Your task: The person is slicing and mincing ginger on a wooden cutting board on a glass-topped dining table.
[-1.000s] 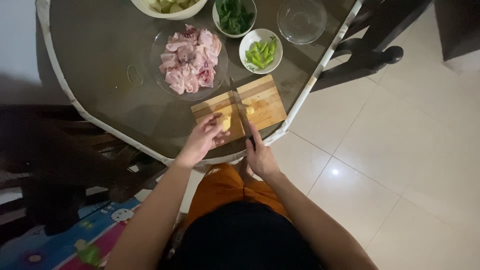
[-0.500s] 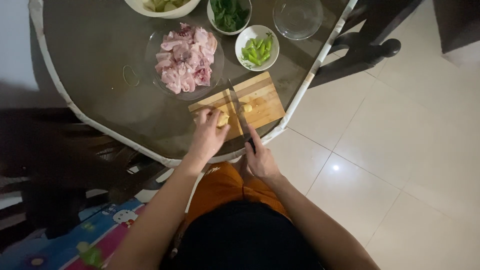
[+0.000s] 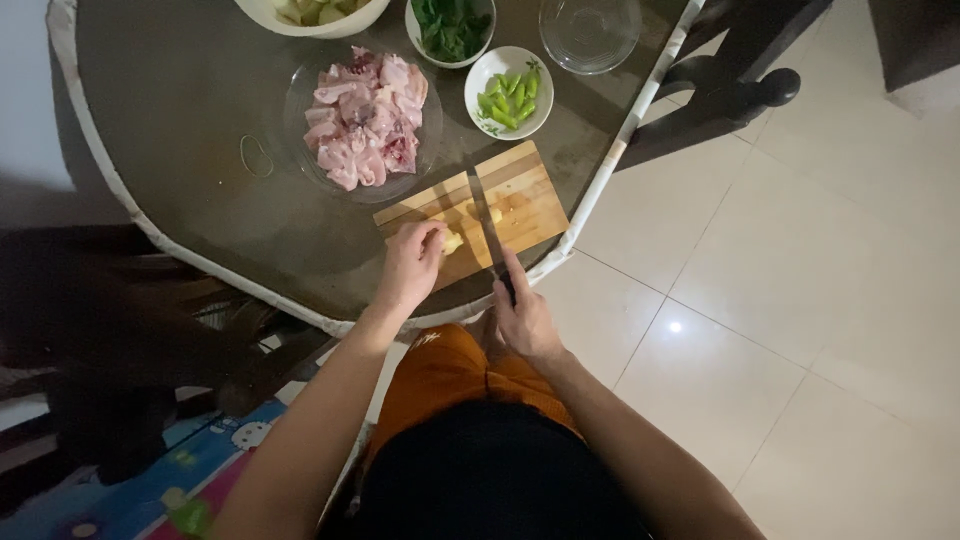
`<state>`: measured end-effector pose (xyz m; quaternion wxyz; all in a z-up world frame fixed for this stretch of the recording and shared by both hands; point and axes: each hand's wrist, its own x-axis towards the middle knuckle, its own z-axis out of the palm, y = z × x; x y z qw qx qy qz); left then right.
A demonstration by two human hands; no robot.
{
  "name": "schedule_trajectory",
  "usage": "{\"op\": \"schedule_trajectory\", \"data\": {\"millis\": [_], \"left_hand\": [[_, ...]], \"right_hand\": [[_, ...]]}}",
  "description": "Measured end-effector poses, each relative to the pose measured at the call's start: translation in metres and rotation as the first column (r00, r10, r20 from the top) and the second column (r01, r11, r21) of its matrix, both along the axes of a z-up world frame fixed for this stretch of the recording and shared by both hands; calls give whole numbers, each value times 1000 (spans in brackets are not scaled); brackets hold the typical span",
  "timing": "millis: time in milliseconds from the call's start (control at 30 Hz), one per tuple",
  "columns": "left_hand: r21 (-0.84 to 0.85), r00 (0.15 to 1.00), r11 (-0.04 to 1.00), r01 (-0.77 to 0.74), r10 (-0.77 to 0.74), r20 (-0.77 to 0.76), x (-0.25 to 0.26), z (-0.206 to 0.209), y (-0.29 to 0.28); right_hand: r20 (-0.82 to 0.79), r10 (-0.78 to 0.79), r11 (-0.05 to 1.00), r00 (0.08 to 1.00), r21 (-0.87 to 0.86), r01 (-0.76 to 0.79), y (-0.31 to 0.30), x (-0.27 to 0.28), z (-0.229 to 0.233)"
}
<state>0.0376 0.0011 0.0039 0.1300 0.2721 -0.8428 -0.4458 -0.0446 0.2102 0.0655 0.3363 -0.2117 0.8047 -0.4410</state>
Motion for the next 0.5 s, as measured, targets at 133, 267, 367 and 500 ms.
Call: {"op": "schedule_trajectory", "data": {"millis": [133,267,367,500], "left_hand": [[31,998,999,-38,36,50,-5,19,4],[59,997,998,-8,3,76,-6,19,5],[84,994,996,-17,8,105,-6,25,6],[106,999,993,47,-49,23,0,24,2]], "right_hand": [[-77,15,994,997,-104,-23,-2,4,-8],[-86,41,992,995,-112,-51,-5,5,-6],[-61,53,995,997,-78,-58,-3,4,-8],[69,20,1000,997,15,-21,-6,1,0]]}}
